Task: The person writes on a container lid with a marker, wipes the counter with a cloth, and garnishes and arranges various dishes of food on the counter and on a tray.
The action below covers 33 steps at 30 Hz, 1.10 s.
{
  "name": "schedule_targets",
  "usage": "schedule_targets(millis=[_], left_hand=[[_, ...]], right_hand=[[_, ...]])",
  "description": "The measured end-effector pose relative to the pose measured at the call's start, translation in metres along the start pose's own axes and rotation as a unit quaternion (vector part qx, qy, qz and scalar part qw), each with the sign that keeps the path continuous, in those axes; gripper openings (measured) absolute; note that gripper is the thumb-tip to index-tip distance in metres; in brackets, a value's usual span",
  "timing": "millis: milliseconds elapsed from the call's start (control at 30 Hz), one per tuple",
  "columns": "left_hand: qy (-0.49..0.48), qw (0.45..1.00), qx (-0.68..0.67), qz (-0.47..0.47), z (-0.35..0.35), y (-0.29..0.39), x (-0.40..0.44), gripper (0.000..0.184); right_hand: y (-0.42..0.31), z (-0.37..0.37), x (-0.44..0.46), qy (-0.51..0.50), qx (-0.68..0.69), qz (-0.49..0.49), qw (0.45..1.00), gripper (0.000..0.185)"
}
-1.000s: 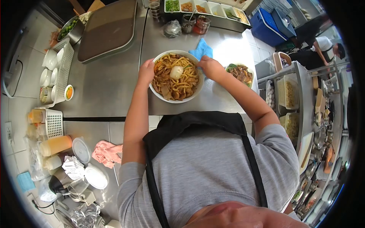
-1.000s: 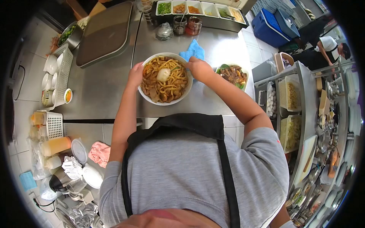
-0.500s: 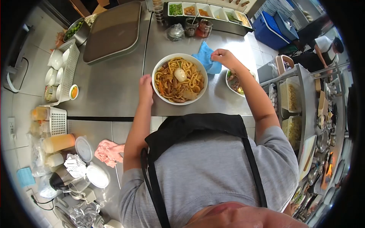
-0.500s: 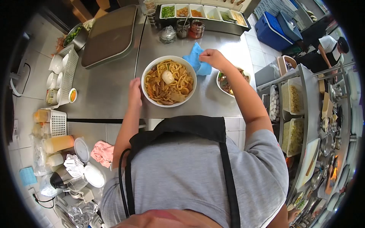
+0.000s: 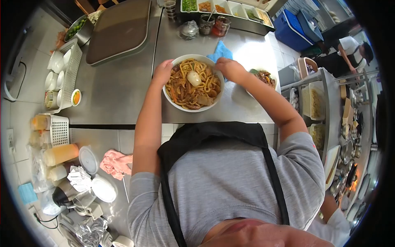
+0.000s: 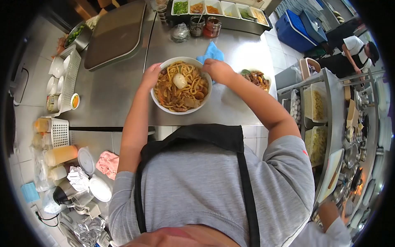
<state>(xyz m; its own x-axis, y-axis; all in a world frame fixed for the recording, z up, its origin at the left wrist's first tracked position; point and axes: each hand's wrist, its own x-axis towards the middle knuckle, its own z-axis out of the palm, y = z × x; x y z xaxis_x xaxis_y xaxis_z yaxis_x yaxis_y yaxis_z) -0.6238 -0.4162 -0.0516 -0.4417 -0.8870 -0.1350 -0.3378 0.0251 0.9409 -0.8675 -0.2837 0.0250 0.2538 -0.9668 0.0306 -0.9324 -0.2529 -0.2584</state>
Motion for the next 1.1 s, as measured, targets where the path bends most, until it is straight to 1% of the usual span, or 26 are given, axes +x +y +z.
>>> schedule_targets(millis=[100, 133, 233, 267, 367, 400, 433, 500, 533, 633, 667, 767, 800, 900, 933, 967, 1000, 1033, 1100], left_hand=[[0.031, 1.000, -0.002, 0.004, 0.000, 0.001, -0.005, 0.029], [0.046, 0.999, -0.005, 0.003, 0.000, 0.004, -0.008, 0.028], [0.104, 0.995, 0.005, 0.002, -0.002, -0.008, -0.002, 0.028], [0.121, 0.993, 0.002, 0.002, -0.002, -0.012, 0.001, 0.028], [0.164, 0.986, -0.016, -0.011, 0.000, -0.005, -0.004, 0.029], [0.177, 0.984, -0.023, -0.017, 0.001, -0.002, -0.008, 0.029], [0.173, 0.984, -0.020, -0.023, 0.000, 0.001, -0.012, 0.029], [0.165, 0.985, -0.017, -0.034, 0.000, 0.006, -0.015, 0.029], [0.169, 0.984, -0.029, -0.037, -0.001, 0.005, -0.014, 0.029], [0.180, 0.980, -0.068, -0.045, 0.004, -0.002, -0.013, 0.029], [0.185, 0.979, -0.079, -0.040, 0.005, -0.005, -0.012, 0.029], [0.209, 0.972, -0.104, -0.037, 0.006, -0.007, -0.012, 0.029], [0.216, 0.969, -0.111, -0.037, 0.008, -0.005, -0.013, 0.029], [0.210, 0.969, -0.125, -0.039, 0.008, 0.004, -0.023, 0.032], [0.225, 0.970, -0.077, -0.040, 0.006, -0.015, -0.015, 0.031], [0.235, 0.971, -0.033, -0.035, 0.008, -0.032, -0.006, 0.031], [0.236, 0.969, -0.072, -0.021, 0.009, -0.011, -0.021, 0.031], [0.239, 0.967, -0.071, -0.048, 0.010, -0.007, -0.023, 0.032], [0.235, 0.955, -0.162, -0.079, 0.014, 0.006, -0.031, 0.033]], right_hand=[[-0.005, 0.011, -0.027, 0.051, 0.050, 0.032, 0.997, 0.020], [-0.009, 0.016, -0.035, 0.110, 0.069, 0.024, 0.991, 0.019], [-0.031, 0.028, -0.050, 0.158, 0.101, 0.094, 0.978, 0.018], [-0.041, 0.032, -0.051, 0.190, 0.095, 0.105, 0.972, 0.018], [-0.059, 0.036, -0.049, 0.184, 0.086, 0.167, 0.965, 0.017], [-0.055, 0.040, -0.049, 0.193, 0.075, 0.150, 0.967, 0.016], [-0.046, 0.039, -0.050, 0.173, 0.165, 0.176, 0.955, 0.016], [-0.027, 0.032, -0.051, 0.126, 0.338, 0.221, 0.906, 0.015], [-0.023, 0.030, -0.050, 0.142, 0.381, 0.271, 0.872, 0.015], [-0.029, 0.030, -0.039, 0.174, 0.350, 0.328, 0.860, 0.014], [-0.027, 0.048, -0.039, 0.236, 0.312, 0.228, 0.891, 0.012], [-0.045, 0.050, -0.044, 0.259, 0.231, 0.206, 0.915, 0.011], [-0.048, 0.049, -0.048, 0.231, 0.256, 0.207, 0.916, 0.011], [-0.046, 0.048, -0.054, 0.184, 0.350, 0.209, 0.895, 0.009], [-0.043, 0.052, -0.053, 0.210, 0.361, 0.211, 0.883, 0.008], [-0.046, 0.045, -0.052, 0.236, 0.328, 0.225, 0.887, 0.008], [-0.043, 0.044, -0.051, 0.242, 0.325, 0.242, 0.882, 0.009], [-0.040, 0.047, -0.051, 0.277, 0.315, 0.239, 0.876, 0.009], [-0.045, 0.045, -0.051, 0.308, 0.307, 0.238, 0.869, 0.011]])
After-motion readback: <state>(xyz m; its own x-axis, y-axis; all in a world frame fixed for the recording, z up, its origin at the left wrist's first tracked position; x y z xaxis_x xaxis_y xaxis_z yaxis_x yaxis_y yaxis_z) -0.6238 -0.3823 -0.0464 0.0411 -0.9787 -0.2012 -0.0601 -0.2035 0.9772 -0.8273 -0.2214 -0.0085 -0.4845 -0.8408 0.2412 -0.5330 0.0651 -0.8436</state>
